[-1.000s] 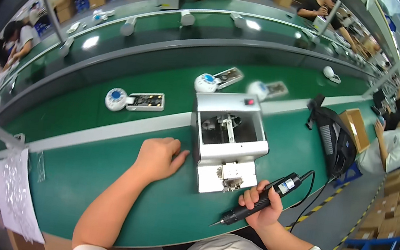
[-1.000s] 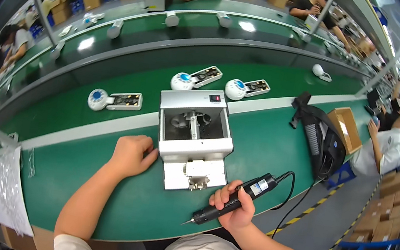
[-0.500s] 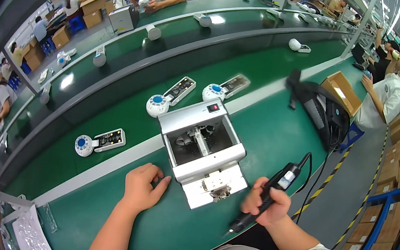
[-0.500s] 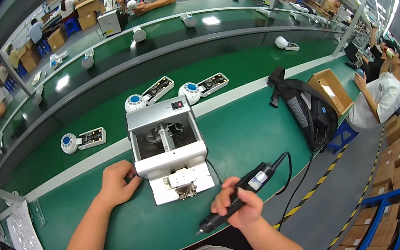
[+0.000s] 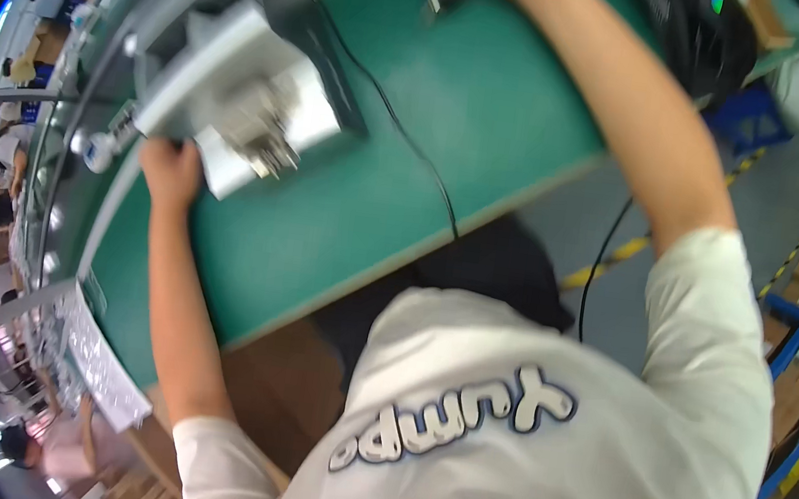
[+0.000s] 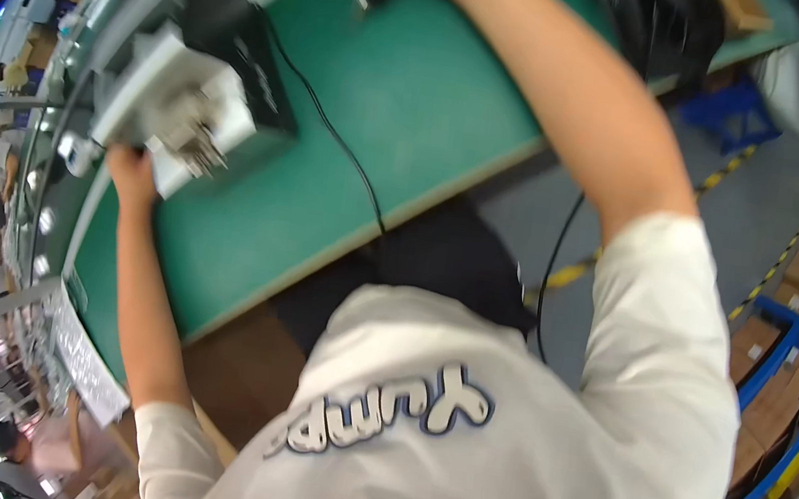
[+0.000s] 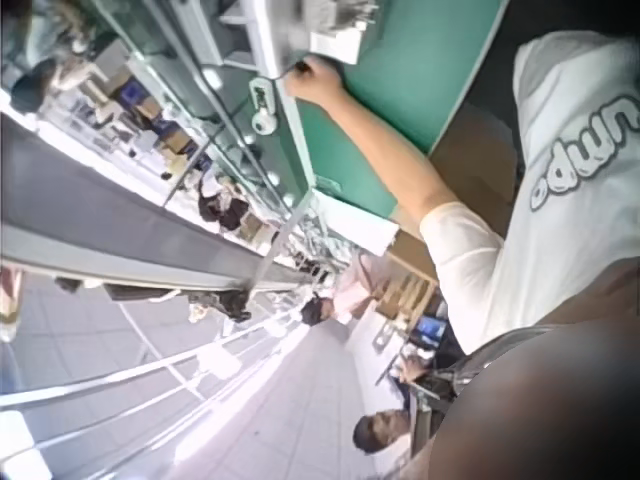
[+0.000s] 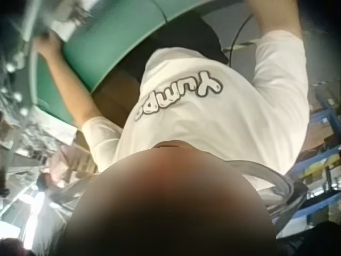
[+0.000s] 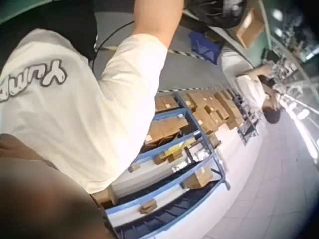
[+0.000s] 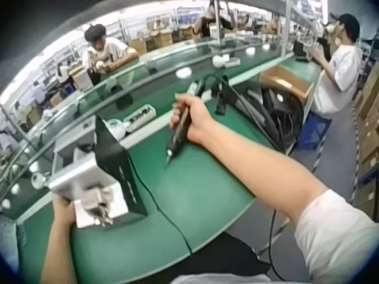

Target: Assembling electronic components by attaching a plastic part to a circuit board using an electric screwdriver.

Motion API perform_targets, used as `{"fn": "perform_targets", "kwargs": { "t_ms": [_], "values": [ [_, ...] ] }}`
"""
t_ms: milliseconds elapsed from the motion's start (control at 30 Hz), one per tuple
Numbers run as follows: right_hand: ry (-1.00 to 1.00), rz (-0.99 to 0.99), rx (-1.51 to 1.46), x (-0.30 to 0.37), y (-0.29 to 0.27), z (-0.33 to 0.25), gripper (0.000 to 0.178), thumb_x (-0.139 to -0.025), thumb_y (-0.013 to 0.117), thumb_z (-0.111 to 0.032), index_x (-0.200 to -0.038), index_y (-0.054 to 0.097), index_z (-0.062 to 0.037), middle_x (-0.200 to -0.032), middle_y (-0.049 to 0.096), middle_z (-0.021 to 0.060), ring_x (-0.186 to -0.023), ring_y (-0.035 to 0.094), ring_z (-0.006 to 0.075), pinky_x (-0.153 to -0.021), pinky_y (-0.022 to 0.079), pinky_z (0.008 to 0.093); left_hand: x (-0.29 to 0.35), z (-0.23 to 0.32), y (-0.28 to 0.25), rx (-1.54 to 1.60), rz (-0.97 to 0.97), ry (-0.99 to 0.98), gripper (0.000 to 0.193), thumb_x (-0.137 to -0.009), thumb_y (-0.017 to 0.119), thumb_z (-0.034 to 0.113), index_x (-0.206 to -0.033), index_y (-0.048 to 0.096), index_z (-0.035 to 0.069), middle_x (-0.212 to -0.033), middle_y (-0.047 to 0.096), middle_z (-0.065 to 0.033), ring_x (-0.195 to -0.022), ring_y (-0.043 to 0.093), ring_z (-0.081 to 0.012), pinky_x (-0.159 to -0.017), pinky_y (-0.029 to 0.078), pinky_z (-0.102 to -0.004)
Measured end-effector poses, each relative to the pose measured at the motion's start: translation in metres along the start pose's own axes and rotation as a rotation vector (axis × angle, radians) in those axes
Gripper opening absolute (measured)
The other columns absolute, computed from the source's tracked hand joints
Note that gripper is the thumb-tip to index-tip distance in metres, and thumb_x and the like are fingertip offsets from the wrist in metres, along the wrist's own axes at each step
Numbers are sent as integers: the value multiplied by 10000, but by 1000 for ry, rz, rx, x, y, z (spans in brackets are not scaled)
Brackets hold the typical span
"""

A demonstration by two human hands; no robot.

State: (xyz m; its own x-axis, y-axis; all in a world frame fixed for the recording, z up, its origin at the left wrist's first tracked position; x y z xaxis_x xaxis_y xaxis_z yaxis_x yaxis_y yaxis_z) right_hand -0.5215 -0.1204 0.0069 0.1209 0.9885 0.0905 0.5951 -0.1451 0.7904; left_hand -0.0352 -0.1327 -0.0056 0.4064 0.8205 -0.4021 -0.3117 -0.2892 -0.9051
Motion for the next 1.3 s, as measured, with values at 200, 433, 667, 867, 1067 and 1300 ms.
{"fn": "perform_targets", "kwargs": {
  "t_ms": [200, 433, 667, 867, 1067, 1300],
  "values": [
    [-3, -73, -146, -1, -7, 21, 312, -898, 619, -275, -689, 454, -111, -601, 481, 58, -545, 517, 239, -594, 486, 419, -20, -67, 5, 181, -31, -62, 378, -788, 724, 234, -1041, 689, -44, -968, 709, -229, -914, 694, -338, -783, 524, -404],
    [-121, 28, -136, 15, -22, 38, 308, -915, 630, -295, -740, 476, -93, -605, 506, 76, -540, 564, 261, -557, 505, 437, -18, -32, 25, -466, -91, 15, 531, -819, 637, 477, -1047, 689, 1, -1017, 688, -262, -953, 659, -441, -800, 518, -479],
    [-173, -10, -146, 4, -7, 45, 304, -909, 652, -301, -755, 489, -95, -603, 529, 84, -544, 584, 274, -558, 517, 445, -10, -65, 15, -393, -164, -186, 567, -835, 552, 558, -1171, 665, 116, -1089, 685, -229, -1032, 625, -459, -850, 496, -506],
    [-163, -20, -107, -5, -29, 33, 296, -909, 657, -304, -762, 499, -102, -599, 539, 87, -567, 588, 275, -596, 525, 448, 5, -9, 28, -209, -68, -305, 545, -877, 512, 519, -1256, 612, 140, -1145, 664, -236, -1084, 607, -452, -879, 487, -515],
    [247, 131, -317, 6, -28, 36, 305, -910, 654, -292, -737, 506, -88, -630, 533, 90, -585, 577, 272, -648, 526, 447, 18, 6, 17, -273, 30, -300, 398, -923, 475, 415, -1105, 650, 107, -1067, 685, -220, -1028, 636, -427, -836, 502, -516],
    [-152, -123, -3, -11, -69, 2, 246, -928, 619, -218, -799, 516, -35, -699, 517, 88, -703, 537, 236, -814, 477, 399, 33, 41, 17, -214, 80, -325, 301, -887, 553, 366, -929, 685, 98, -930, 707, -172, -888, 670, -386, -759, 525, -506]
  ]
}}
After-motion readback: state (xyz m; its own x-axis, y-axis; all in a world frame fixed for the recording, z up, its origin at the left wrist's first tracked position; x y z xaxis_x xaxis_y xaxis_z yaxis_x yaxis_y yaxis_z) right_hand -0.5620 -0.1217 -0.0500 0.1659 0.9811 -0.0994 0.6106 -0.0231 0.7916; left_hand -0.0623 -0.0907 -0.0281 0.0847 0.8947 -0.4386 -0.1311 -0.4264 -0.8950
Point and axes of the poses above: each hand's wrist, its own x-axis away from the middle knuckle, its own y-axis out of the palm, z = x × y, the point moved 6 cm from there along -x, towards the middle knuckle
